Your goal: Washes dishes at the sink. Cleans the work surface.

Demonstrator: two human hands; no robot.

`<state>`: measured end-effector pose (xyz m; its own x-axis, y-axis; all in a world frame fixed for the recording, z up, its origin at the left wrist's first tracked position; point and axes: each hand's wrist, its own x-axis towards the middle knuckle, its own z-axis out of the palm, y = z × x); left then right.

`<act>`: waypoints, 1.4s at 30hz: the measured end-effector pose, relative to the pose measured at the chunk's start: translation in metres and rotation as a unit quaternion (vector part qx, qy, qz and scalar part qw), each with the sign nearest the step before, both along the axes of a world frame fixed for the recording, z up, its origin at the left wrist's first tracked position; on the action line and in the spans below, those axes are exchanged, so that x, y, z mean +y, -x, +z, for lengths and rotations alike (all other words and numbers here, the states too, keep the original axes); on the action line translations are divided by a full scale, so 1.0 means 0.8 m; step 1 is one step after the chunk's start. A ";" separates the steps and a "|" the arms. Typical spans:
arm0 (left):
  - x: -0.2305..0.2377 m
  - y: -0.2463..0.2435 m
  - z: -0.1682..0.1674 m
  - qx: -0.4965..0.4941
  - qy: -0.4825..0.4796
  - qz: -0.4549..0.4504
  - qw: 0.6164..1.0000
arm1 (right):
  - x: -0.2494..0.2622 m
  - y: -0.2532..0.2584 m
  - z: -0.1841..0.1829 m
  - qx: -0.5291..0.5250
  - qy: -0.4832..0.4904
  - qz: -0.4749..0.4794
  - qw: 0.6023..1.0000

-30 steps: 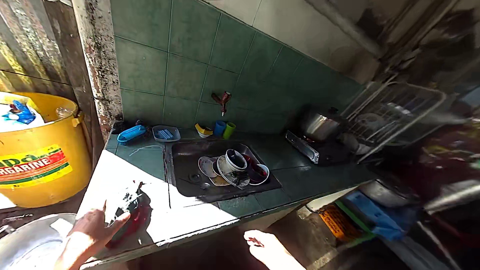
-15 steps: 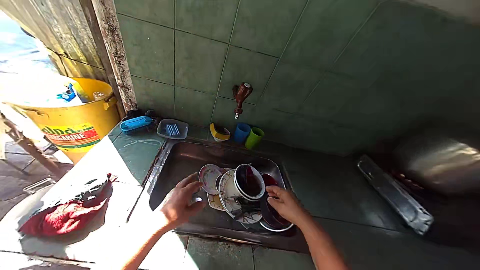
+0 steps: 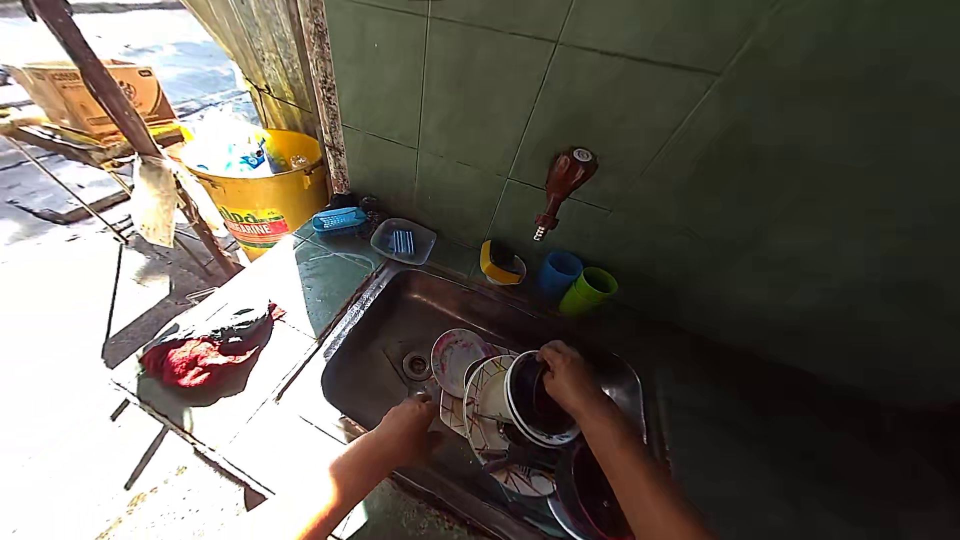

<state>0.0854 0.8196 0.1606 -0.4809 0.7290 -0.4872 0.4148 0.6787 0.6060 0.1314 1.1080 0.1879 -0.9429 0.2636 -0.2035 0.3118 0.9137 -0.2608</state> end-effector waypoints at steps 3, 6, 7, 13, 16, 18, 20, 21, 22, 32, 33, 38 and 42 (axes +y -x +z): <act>0.002 0.014 -0.001 0.007 0.013 0.038 0.999 | 0.009 -0.001 -0.006 0.025 0.004 0.022 0.999; 0.025 0.025 0.014 0.013 -0.058 0.047 0.997 | 0.006 0.007 0.022 -0.045 0.009 0.039 0.998; 0.037 0.029 0.021 0.014 -0.084 0.047 0.995 | 0.000 0.012 0.042 -0.019 0.023 0.030 0.999; 0.126 0.053 0.077 0.051 -0.238 0.038 0.969 | -0.032 0.101 0.207 0.419 0.052 -0.045 0.905; 0.162 0.070 0.116 -0.007 -0.295 0.083 0.952 | -0.042 0.163 0.274 0.387 0.033 -0.067 0.919; 0.182 0.088 0.138 -0.065 -0.318 0.119 0.939 | -0.045 0.200 0.284 0.286 -0.033 -0.099 0.953; 0.203 0.112 0.144 -0.139 -0.339 0.158 0.917 | -0.049 0.216 0.277 0.250 -0.094 -0.128 0.955; 0.211 0.121 0.148 -0.184 -0.342 0.182 0.904 | -0.043 0.214 0.269 0.280 -0.087 -0.115 0.949; 0.218 0.127 0.154 -0.224 -0.338 0.207 0.891 | -0.033 0.211 0.260 0.325 -0.064 -0.083 0.940; 0.263 0.154 0.159 -0.315 -0.298 0.261 0.863 | 0.015 0.219 0.244 0.428 0.116 0.078 0.893; 0.262 0.155 0.159 -0.303 -0.290 0.250 0.873 | 0.017 0.218 0.245 0.421 0.130 0.088 0.893; 0.258 0.131 0.128 -0.161 -0.197 0.090 0.963 | 0.026 0.216 0.241 0.444 0.198 0.119 0.866; 0.256 0.068 0.086 0.044 0.000 -0.153 0.987 | 0.021 0.182 0.184 0.502 0.438 -0.008 0.746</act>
